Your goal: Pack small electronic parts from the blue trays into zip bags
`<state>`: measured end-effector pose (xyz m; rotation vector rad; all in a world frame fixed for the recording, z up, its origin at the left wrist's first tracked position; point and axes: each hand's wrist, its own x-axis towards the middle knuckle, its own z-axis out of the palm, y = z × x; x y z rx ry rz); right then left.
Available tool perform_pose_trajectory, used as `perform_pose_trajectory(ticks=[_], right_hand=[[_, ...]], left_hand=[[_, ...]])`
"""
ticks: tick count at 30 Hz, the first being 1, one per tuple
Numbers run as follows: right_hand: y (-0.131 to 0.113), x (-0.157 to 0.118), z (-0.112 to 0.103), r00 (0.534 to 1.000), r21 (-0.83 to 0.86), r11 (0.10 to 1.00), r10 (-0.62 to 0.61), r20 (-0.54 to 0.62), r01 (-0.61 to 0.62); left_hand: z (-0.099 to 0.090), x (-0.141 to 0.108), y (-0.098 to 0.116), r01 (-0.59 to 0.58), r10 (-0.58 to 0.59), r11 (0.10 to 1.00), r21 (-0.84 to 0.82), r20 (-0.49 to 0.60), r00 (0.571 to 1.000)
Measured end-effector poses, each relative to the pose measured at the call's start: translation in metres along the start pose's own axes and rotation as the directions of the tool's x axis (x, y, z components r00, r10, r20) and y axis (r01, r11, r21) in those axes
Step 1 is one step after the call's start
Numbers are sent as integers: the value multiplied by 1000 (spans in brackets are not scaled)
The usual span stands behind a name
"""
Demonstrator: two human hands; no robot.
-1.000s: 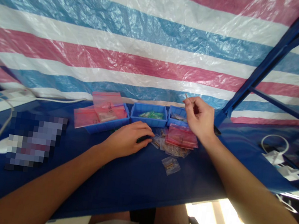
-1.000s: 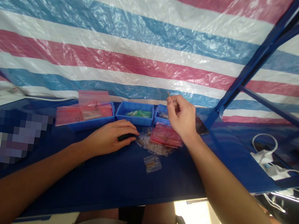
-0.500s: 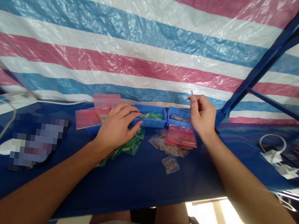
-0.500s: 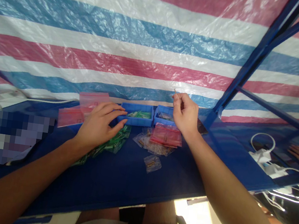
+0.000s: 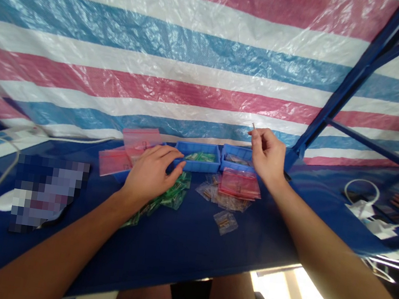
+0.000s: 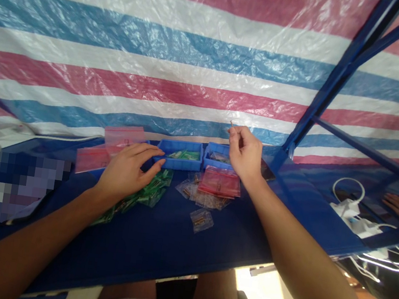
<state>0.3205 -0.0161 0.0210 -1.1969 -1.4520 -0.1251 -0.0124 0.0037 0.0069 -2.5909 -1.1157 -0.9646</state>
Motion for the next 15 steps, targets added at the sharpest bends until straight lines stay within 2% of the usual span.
perform_pose_trajectory(ticks=[15], right_hand=[[-4,0,2,1000,-14,1000,10,11,-9]], left_hand=[[-1,1,1,-40,40,999,10,9,999]])
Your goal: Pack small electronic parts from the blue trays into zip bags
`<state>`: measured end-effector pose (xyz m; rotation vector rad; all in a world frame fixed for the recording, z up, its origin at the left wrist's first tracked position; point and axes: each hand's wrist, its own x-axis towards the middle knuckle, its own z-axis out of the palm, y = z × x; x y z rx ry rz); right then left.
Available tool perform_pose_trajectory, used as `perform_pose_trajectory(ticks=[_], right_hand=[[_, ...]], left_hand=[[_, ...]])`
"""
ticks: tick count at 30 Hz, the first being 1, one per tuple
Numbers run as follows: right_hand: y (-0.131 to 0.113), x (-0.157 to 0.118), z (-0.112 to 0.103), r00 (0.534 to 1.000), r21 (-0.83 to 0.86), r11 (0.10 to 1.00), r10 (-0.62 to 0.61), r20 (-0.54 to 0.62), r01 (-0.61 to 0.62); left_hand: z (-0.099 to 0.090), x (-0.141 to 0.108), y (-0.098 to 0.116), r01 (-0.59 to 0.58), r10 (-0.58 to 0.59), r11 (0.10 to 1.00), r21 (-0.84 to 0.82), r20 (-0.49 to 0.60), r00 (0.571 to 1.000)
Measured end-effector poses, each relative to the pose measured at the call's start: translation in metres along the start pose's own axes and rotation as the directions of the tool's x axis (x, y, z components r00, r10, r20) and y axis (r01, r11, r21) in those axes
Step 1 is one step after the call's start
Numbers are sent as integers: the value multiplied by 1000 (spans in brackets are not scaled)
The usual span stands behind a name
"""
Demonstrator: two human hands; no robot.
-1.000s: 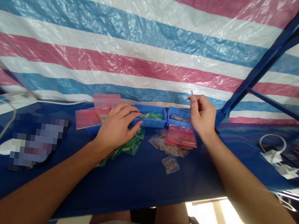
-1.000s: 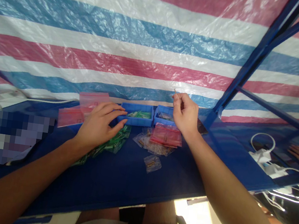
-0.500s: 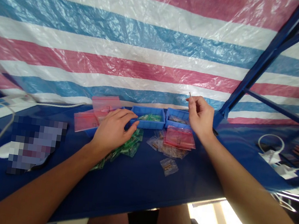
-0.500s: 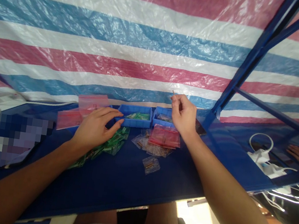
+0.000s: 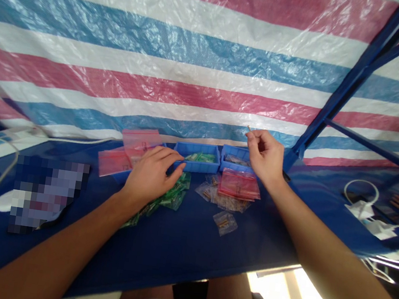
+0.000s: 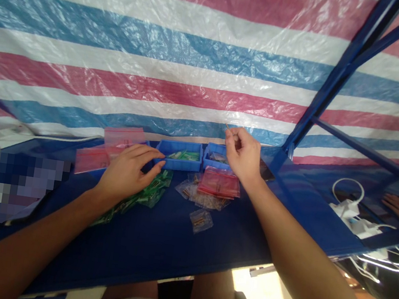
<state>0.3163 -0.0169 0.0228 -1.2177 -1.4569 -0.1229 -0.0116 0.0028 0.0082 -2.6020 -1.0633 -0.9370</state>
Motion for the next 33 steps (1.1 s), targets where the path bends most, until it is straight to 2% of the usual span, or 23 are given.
perform_pose_trajectory(ticks=[5,9,11,14,19,21,25,28,30,33], right_hand=[[3,0,0,994,-75,996,55,94,-48],[3,-1,1,989,-65,995,86,119,-79],[2,-2,1,987,-45,998,51,155,-45],[-3,-6,2,959,-6,998,-61,278,65],[-22,-18,8,844,125,960,-281,457,252],[-33,-27,14,766,223,928,-373,524,299],[-53,-48,28,571,444,819,-572,589,362],[-61,-61,38,449,487,777,-629,635,400],[-62,-67,42,396,487,773,-629,669,406],[-60,-70,44,379,473,787,-610,696,396]], left_hand=[[0,0,1,-1,1,1000,-9,0,1000],[1,-1,0,-10,10,1000,-6,-3,1000],[1,-1,-1,-16,16,1000,-9,-6,1000],[1,-1,-1,-29,29,999,-25,-17,999],[0,1,1,-66,61,994,-91,-58,996],[1,1,1,-75,68,991,-115,-67,995],[4,1,0,-71,63,989,-128,-59,996],[5,1,0,-55,52,991,-124,-32,998],[5,1,2,-51,48,990,-128,-24,999],[4,1,3,-55,51,989,-140,-29,998]])
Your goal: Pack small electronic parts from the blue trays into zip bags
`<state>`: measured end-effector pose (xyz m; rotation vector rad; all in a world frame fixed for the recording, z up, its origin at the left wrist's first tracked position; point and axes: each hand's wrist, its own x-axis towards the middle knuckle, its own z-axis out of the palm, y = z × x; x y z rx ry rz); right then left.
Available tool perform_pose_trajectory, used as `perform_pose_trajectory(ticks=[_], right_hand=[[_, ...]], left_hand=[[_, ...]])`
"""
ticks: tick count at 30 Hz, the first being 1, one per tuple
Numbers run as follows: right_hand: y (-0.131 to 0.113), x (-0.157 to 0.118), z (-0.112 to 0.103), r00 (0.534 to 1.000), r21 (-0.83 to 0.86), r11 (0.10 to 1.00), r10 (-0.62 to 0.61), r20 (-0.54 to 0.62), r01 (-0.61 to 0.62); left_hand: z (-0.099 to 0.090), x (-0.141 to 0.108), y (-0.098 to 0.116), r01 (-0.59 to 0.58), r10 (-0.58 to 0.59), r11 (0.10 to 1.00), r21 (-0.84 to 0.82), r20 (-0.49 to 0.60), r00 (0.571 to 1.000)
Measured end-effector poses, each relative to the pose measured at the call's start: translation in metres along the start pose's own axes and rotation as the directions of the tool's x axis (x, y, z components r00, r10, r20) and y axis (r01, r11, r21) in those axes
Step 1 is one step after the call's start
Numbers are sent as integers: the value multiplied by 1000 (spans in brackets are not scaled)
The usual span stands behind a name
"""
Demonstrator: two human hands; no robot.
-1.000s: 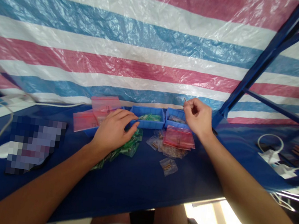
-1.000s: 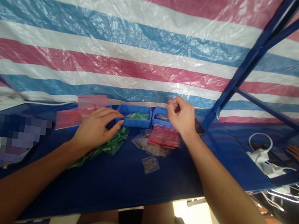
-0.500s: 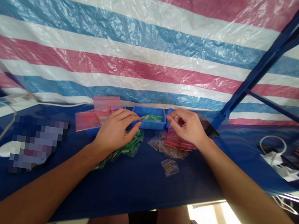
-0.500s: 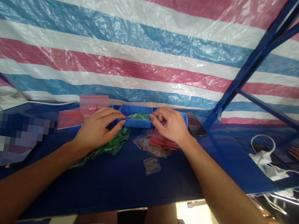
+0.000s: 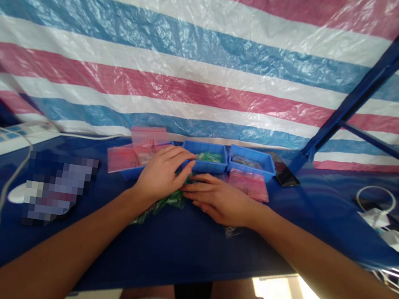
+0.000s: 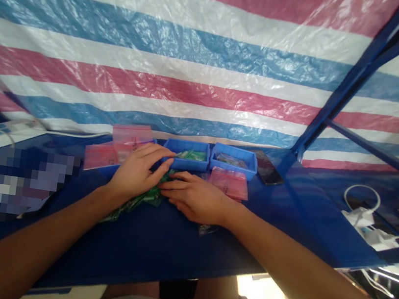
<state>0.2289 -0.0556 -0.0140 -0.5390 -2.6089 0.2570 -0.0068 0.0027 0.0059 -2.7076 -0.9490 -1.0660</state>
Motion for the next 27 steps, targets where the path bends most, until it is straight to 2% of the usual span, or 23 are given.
perform_pose_trajectory(ticks=[7,12,14,15,17,19,21,22,24,27], right_hand=[[0,0,1,1000,-15,1000,8,-3,-8],[-2,1,-9,984,162,986,76,-159,-50],[2,-1,-15,950,272,957,172,-261,-99],[5,-1,-17,918,326,936,238,-317,-130],[12,-3,-21,819,452,873,391,-419,-185],[20,-4,-22,714,593,777,537,-448,-212],[24,-4,-21,651,723,657,646,-398,-211],[25,-3,-21,640,773,602,679,-361,-203],[24,-3,-19,650,834,523,699,-299,-179],[22,-2,-18,693,856,494,671,-263,-154]], left_hand=[[2,1,1,9,-9,1000,-6,2,1000],[0,0,3,-20,18,996,-86,-22,1000],[-3,-1,4,-47,43,988,-149,-33,999],[-5,-1,5,-59,53,983,-174,-37,998],[-6,-2,7,-72,66,979,-189,-37,997],[-4,-3,9,-74,69,987,-141,-39,997],[-1,-4,11,-66,63,995,-72,-41,997],[1,-5,12,-58,56,997,-48,-42,998],[3,-6,14,-45,44,998,-33,-33,998],[2,-6,16,-70,69,995,-67,-18,997]])
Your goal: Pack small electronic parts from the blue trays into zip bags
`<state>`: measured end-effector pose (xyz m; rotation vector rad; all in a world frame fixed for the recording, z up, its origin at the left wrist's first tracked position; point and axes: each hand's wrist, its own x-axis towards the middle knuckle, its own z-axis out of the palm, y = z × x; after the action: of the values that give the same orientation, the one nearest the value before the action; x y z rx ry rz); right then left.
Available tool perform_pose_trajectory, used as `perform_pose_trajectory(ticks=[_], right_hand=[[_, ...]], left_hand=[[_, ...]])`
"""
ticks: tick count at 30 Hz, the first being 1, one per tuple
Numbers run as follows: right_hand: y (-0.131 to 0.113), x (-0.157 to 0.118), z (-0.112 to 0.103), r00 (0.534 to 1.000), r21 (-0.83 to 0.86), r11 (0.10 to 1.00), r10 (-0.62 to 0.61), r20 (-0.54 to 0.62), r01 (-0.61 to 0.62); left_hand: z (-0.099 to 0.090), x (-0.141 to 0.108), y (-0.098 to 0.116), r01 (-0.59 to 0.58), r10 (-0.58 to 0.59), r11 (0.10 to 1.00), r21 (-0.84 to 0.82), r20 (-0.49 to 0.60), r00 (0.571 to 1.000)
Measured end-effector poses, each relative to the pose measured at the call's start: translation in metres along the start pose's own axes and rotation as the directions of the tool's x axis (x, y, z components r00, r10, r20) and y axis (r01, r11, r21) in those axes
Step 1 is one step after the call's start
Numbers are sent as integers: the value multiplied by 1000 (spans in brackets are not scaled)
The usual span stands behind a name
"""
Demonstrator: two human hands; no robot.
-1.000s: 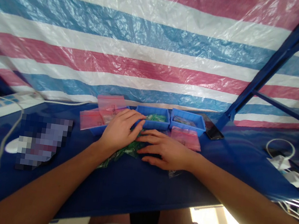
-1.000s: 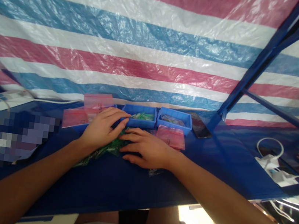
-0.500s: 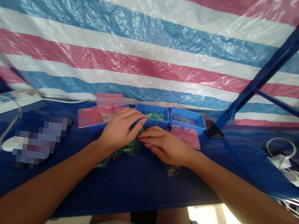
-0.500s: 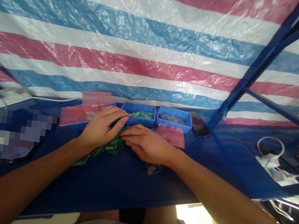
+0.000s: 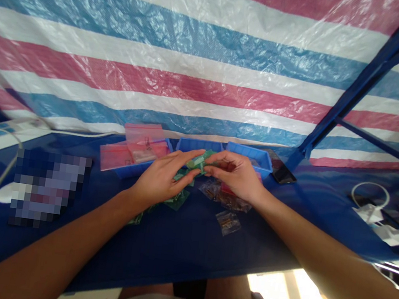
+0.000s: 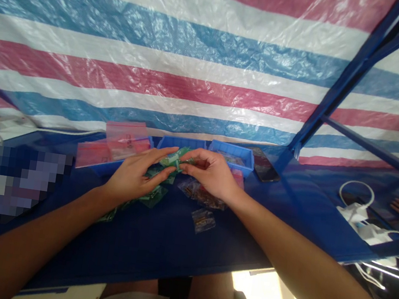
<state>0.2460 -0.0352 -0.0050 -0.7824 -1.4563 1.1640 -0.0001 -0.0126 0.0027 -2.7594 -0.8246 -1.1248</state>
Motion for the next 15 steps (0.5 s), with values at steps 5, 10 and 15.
perform_pose_trajectory(ticks=[5,10,15], right_hand=[[-1,1,1,997,88,994,69,-19,-67],[-6,1,2,979,214,956,200,22,-200],[-13,-2,0,984,17,985,169,61,-171]], left_hand=[[-4,5,-1,-82,80,994,-66,-28,996],[-6,7,-3,-155,151,984,-94,-48,987],[-5,4,-3,-102,91,986,-129,-87,992]])
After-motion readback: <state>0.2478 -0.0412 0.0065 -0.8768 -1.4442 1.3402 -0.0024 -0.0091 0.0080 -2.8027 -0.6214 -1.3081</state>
